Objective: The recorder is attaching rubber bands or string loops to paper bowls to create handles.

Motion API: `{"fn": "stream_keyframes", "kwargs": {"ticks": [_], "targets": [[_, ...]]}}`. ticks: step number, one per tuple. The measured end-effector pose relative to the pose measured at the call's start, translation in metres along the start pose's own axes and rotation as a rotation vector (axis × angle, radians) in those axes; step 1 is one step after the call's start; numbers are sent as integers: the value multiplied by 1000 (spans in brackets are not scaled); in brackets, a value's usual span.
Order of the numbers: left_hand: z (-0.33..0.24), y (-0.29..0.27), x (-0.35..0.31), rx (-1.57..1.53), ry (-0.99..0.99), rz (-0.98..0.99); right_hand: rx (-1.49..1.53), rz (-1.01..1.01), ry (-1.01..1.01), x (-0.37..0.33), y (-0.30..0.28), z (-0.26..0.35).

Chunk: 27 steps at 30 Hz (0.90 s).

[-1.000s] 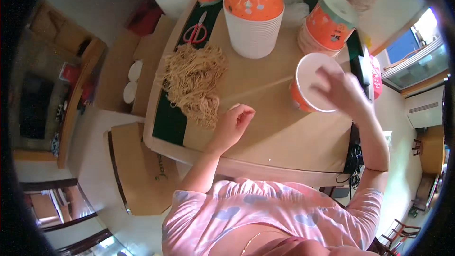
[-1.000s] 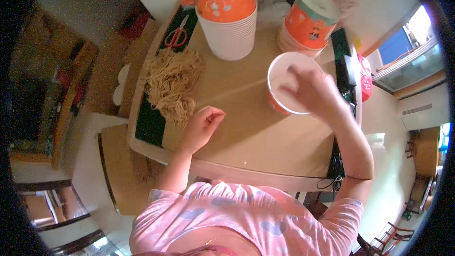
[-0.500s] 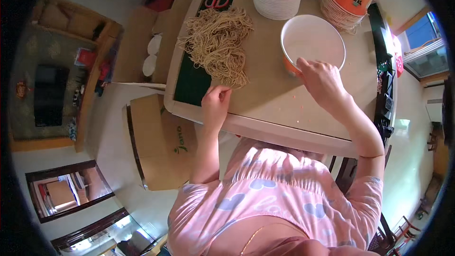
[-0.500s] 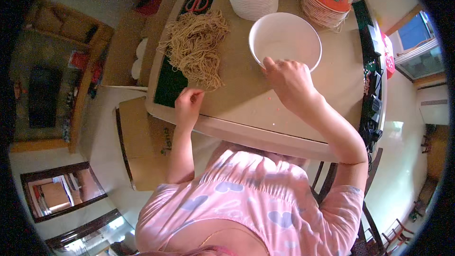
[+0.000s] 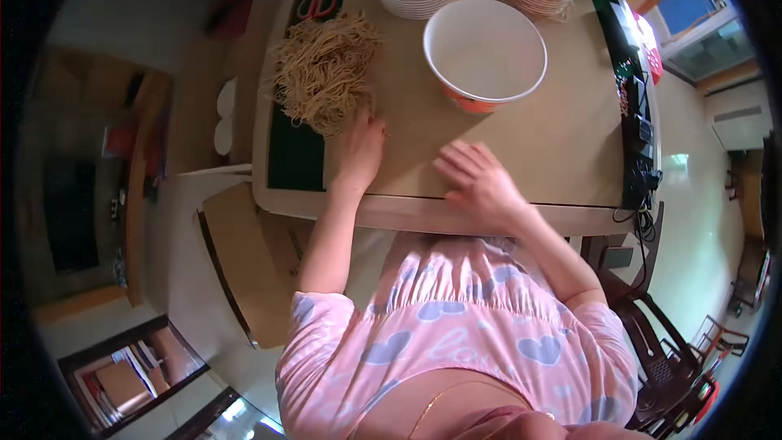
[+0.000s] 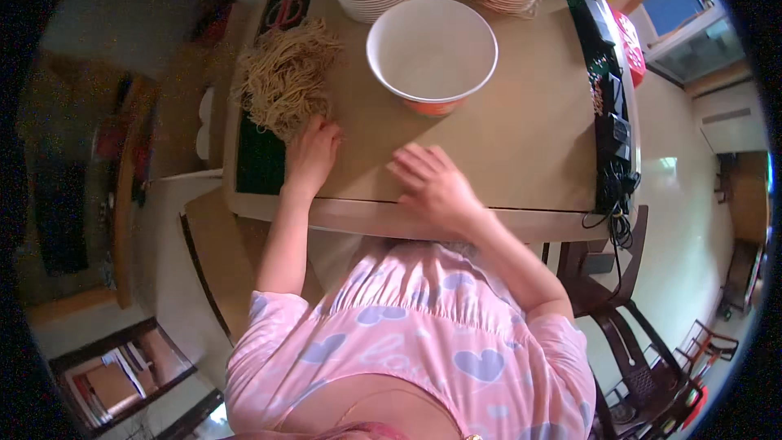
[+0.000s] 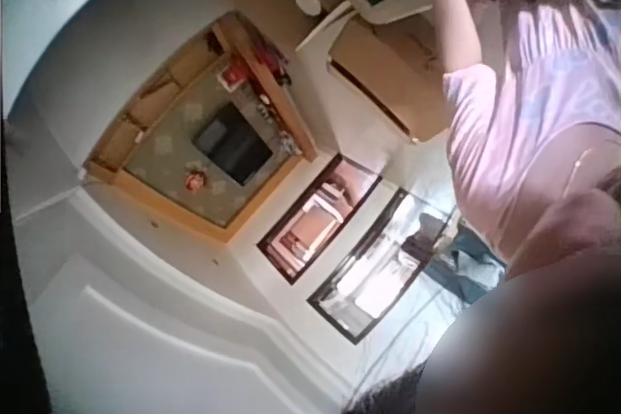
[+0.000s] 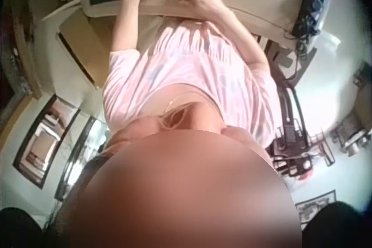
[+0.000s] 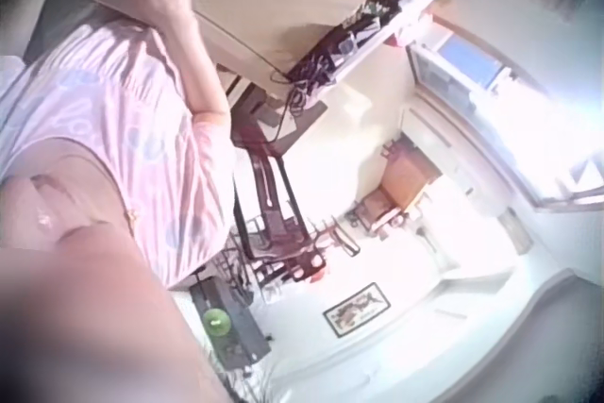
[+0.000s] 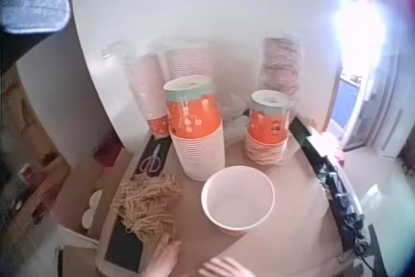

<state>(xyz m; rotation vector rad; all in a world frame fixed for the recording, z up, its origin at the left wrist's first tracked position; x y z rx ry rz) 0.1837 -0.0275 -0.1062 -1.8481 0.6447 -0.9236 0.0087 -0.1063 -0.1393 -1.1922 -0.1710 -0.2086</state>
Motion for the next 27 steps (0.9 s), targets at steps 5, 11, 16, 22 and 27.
{"fn": "stream_keyframes", "kwargs": {"ticks": [5,11,16,22,27], "targets": [[-6,5,8,-9,-45,120,-204,-285,376,-43,-72,-152],[-32,-34,19,-348,-35,-173,621,-452,452,-54,-60,-119],[-47,-52,6,-597,-67,-212,327,-413,395,-58,-66,-101],[-46,-27,-25,-1119,-377,-157,300,-681,522,-59,-116,-127],[-58,-12,-36,-1123,-417,-96,561,-558,422,-17,-92,-54]]}}
Point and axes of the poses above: each hand's wrist, its own x-axis towards the middle knuckle, its own y-axis out of the palm, z = x × y, the point moved 9 cm from there along x, towards the middle knuckle, and after that the axes turned 8 degrees about -z, right-handed, at the moved point
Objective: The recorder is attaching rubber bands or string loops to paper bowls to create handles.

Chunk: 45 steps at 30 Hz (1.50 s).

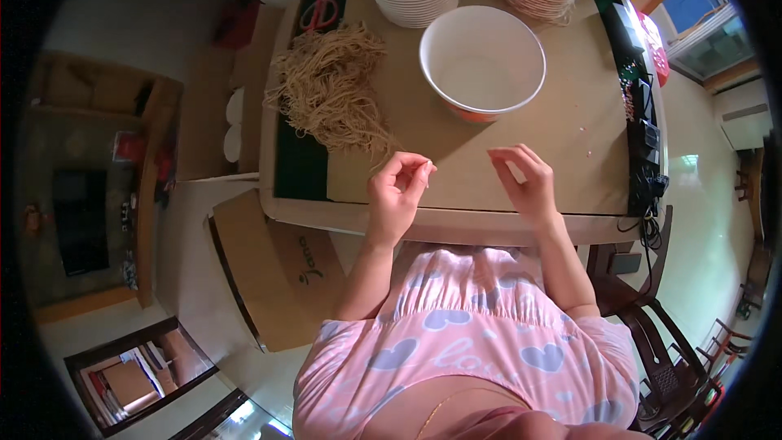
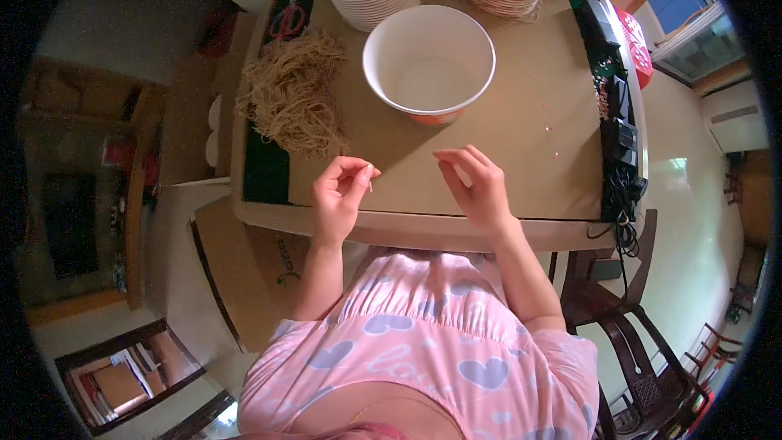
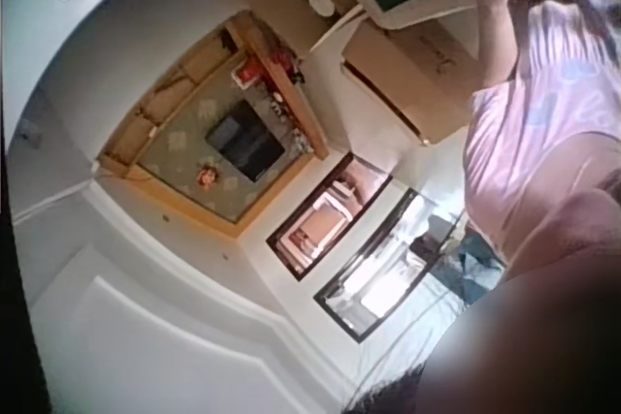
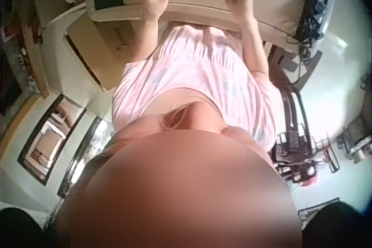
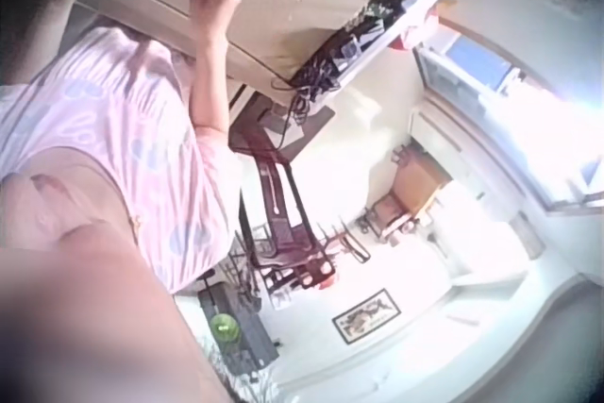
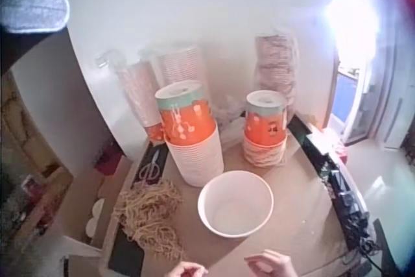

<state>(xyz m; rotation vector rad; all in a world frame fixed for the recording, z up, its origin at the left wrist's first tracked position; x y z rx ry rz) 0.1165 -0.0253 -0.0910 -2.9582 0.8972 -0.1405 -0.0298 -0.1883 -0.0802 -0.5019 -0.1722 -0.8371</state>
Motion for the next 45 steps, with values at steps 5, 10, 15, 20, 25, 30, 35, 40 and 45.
{"fn": "stream_keyframes", "kwargs": {"ticks": [5,10,15,20,25,30,35,40,45], "targets": [[-6,-15,2,447,134,-55,-506,161,-165,3,6,-65],[-4,-12,2,481,160,-18,-849,-23,-150,79,-54,-139],[4,-11,0,475,193,16,-851,-388,-119,104,-135,-171],[41,-42,-5,449,87,-27,-613,62,-4,-27,-35,-66],[30,-35,7,427,103,-14,-809,-98,5,-38,-60,-92],[12,1,14,404,158,62,-1145,-447,73,70,-165,-189],[35,-25,5,435,108,49,-741,-708,-16,83,-152,-138],[45,-54,-4,595,76,-47,-401,-649,-112,3,-93,-67],[43,-30,5,538,105,-6,-155,-145,-104,-17,15,-27]]}}
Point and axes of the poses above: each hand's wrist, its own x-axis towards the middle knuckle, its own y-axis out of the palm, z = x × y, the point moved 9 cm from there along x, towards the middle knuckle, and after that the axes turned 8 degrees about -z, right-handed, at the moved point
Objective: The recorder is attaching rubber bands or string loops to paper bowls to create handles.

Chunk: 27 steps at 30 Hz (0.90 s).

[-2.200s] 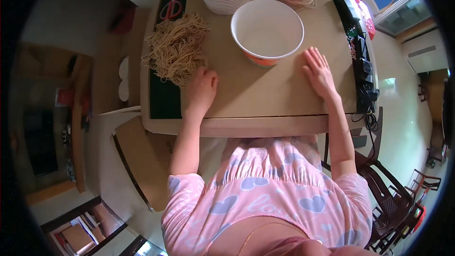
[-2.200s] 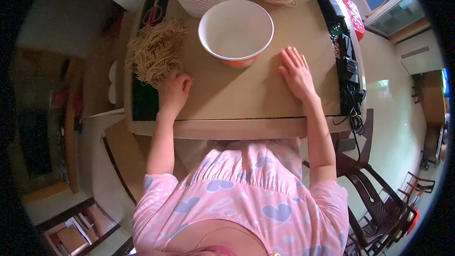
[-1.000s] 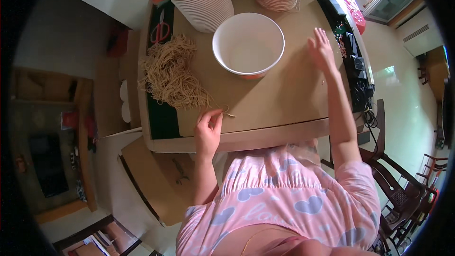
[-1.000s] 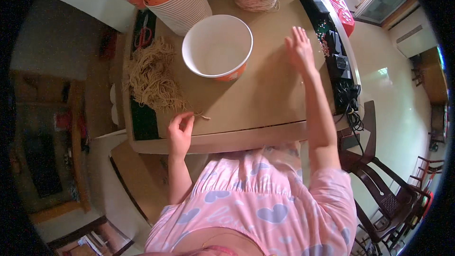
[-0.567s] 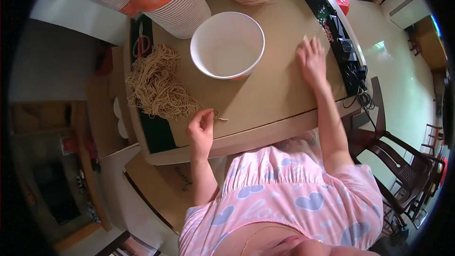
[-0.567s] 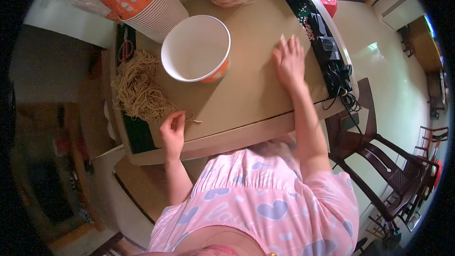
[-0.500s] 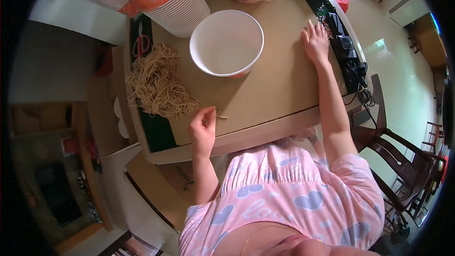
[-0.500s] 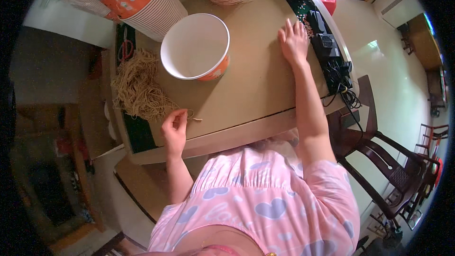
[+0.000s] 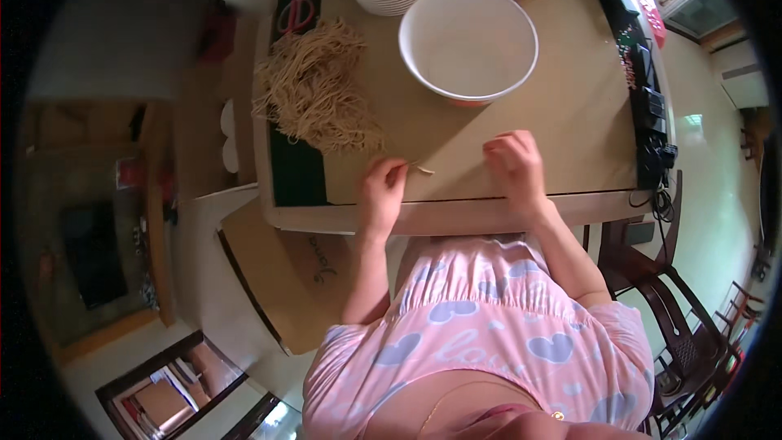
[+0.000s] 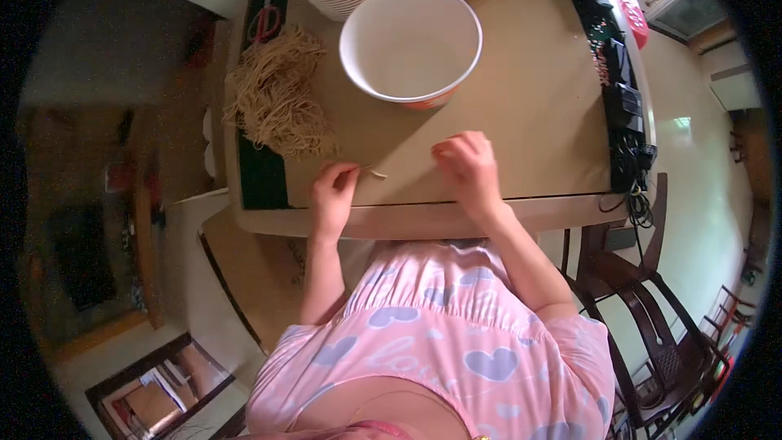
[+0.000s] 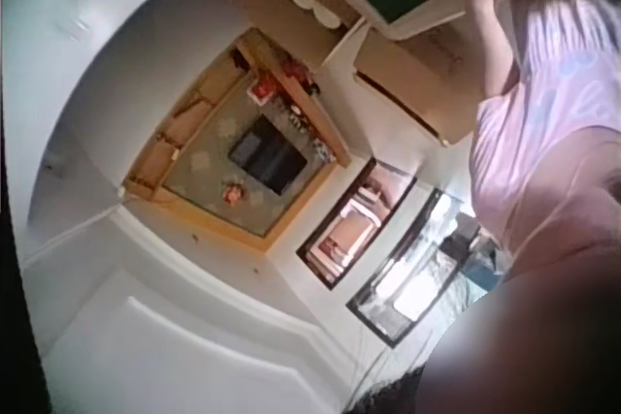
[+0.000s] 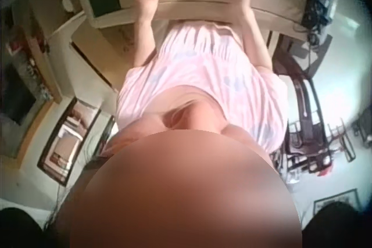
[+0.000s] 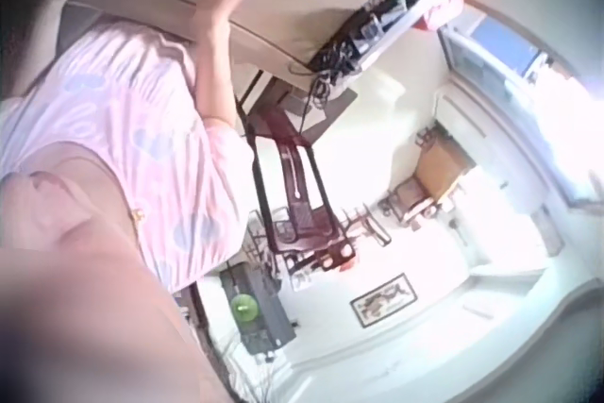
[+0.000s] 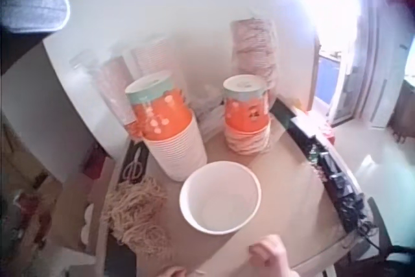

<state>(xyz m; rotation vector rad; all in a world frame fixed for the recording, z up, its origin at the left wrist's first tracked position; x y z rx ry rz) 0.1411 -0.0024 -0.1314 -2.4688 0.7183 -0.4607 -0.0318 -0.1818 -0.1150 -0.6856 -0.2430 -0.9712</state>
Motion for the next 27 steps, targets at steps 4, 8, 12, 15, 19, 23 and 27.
{"fn": "stream_keyframes", "kwargs": {"ticks": [4,8,12,15,19,23,27], "targets": [[-10,9,2,-6,46,-1,-53,293,-91,-8,62,28],[-30,21,-3,107,304,80,-251,417,-203,-21,92,33],[-13,23,-6,116,272,102,202,459,46,-6,63,43],[11,16,2,105,119,108,897,317,282,12,14,43],[29,-16,10,133,81,-32,1592,-138,583,42,-91,22],[16,-40,14,244,-86,-119,965,-525,384,55,-176,-13],[-78,-47,25,261,291,-261,483,-72,544,41,-98,-19]]}}
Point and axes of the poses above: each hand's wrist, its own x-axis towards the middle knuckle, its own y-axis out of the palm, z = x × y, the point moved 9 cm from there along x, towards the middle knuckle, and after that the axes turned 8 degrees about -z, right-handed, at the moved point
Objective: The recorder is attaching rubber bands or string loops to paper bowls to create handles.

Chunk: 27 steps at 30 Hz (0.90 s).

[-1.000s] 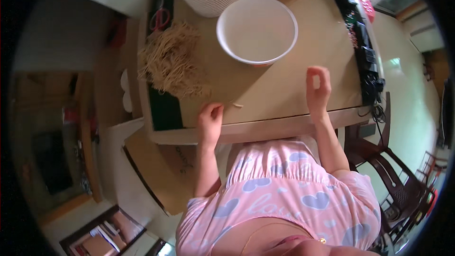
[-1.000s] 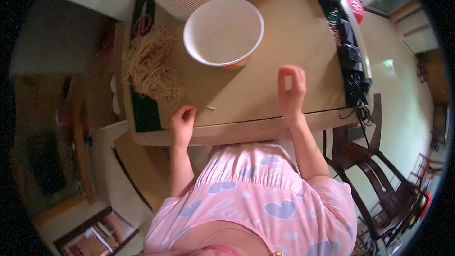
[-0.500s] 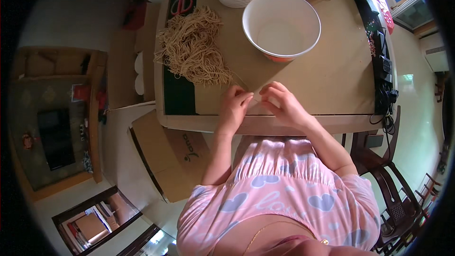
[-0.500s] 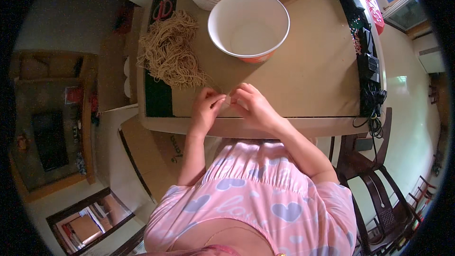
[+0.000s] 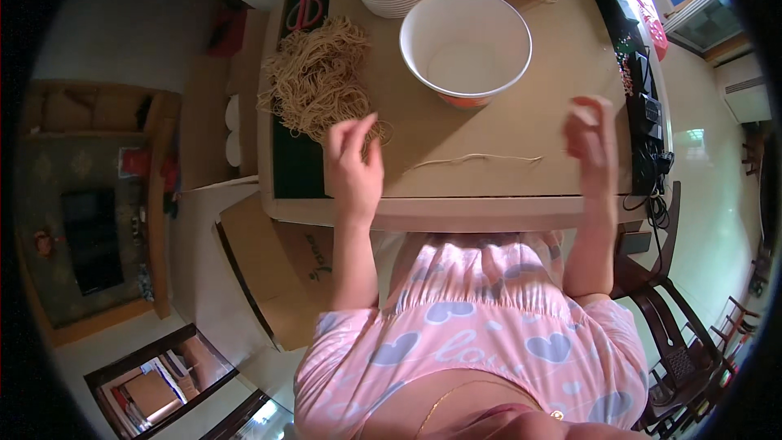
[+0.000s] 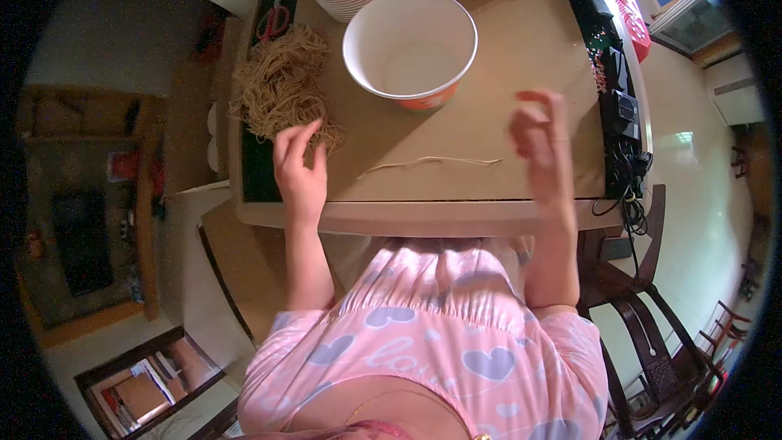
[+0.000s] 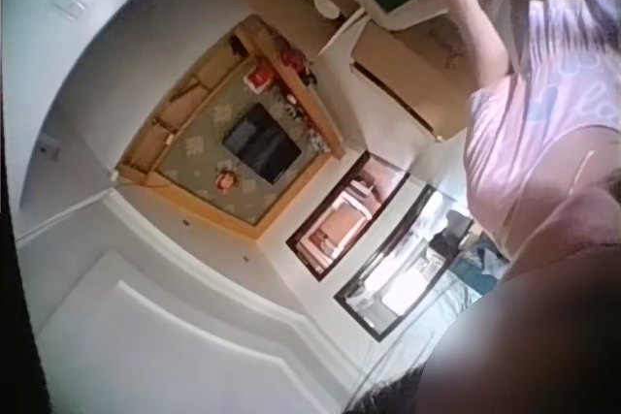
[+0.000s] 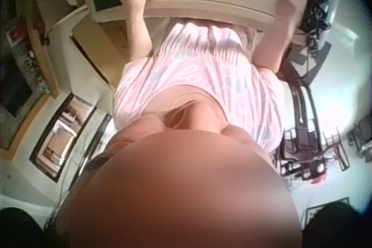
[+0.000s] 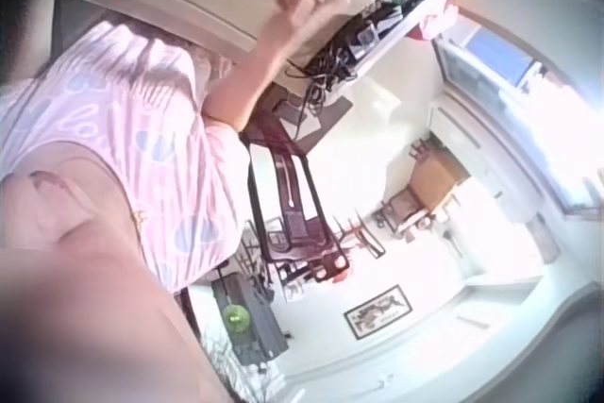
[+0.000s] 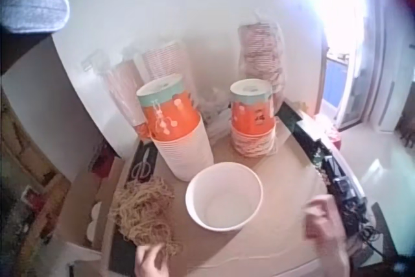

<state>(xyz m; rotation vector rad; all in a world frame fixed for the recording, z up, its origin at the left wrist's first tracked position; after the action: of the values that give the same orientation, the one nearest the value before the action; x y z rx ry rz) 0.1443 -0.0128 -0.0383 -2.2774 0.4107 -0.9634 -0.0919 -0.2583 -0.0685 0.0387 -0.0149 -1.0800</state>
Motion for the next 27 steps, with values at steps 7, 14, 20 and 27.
{"fn": "stream_keyframes", "kwargs": {"ticks": [7,14,20,27], "targets": [[-87,68,0,-730,-231,454,125,301,-150,-34,77,18],[-87,108,-26,-839,-421,647,-136,305,-393,-42,86,17],[-76,106,-28,-766,-398,591,-145,267,-300,-38,85,3],[-69,95,-13,-703,-337,552,-155,156,-248,-33,77,-1]]}}
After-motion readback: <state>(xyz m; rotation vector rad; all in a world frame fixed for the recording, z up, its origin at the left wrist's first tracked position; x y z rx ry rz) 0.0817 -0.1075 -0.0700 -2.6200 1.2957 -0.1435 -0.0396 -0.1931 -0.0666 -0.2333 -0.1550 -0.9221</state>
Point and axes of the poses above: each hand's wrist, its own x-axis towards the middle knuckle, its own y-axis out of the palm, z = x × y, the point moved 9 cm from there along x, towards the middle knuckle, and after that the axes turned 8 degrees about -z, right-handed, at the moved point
